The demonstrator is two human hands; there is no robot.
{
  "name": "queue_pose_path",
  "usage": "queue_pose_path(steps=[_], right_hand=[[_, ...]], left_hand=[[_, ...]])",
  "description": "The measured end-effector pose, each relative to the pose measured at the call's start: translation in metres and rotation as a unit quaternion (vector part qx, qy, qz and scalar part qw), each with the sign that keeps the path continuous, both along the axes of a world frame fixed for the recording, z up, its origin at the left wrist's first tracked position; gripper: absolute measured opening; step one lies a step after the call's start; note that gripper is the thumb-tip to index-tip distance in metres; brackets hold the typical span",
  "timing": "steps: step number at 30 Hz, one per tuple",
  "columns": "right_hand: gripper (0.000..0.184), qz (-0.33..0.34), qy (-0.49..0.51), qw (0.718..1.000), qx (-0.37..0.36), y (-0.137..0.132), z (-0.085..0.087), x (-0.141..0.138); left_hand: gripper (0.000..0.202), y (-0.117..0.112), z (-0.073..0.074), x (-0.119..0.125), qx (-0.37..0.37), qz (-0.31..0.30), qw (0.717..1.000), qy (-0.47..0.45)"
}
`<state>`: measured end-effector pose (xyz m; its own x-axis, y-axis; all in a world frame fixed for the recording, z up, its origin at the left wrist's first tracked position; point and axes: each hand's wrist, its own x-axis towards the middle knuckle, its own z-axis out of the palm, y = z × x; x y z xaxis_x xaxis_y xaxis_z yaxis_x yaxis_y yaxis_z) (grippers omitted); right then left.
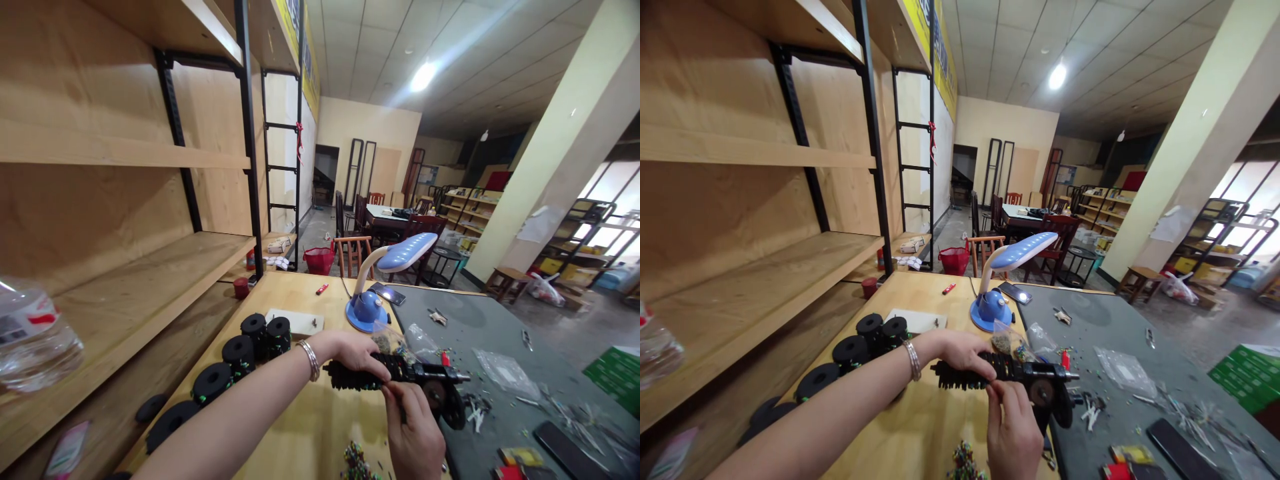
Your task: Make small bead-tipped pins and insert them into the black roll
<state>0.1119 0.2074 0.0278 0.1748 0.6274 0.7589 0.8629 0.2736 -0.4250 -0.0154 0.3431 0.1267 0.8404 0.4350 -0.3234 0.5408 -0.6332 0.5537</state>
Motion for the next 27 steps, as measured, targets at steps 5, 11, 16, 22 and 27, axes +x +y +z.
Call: queue_pose_path(steps=[5,11,16,22,27], right_hand=[[0.023,0.012,0.028,1.0,-0.001,-0.008,-0.015,0.013],[0.026,0.013,0.032,0.999,0.004,-0.013,-0.018,0.011],[0.026,0.002,0.048,0.999,0.01,-0.01,-0.008,0.0],[0.027,-0.005,0.065,0.998,-0.008,-0.009,-0.011,-0.008],[0.022,-0.022,-0.019,0.999,0.032,-0.003,-0.023,-0.01]], left_hand=[[0.058,-0.005,0.008,-0.001,0.01,0.001,1.0,0.003],[0.056,-0.009,0.012,-0.002,0.021,0.008,1.0,0.011],[0.056,-0.009,0.012,-0.003,0.011,0.012,1.0,0.007],[0.057,-0.008,0.011,-0.003,0.002,0.017,1.0,0.006],[0.049,-0.004,0.003,-0.002,-0.008,0.007,1.0,-0.025]])
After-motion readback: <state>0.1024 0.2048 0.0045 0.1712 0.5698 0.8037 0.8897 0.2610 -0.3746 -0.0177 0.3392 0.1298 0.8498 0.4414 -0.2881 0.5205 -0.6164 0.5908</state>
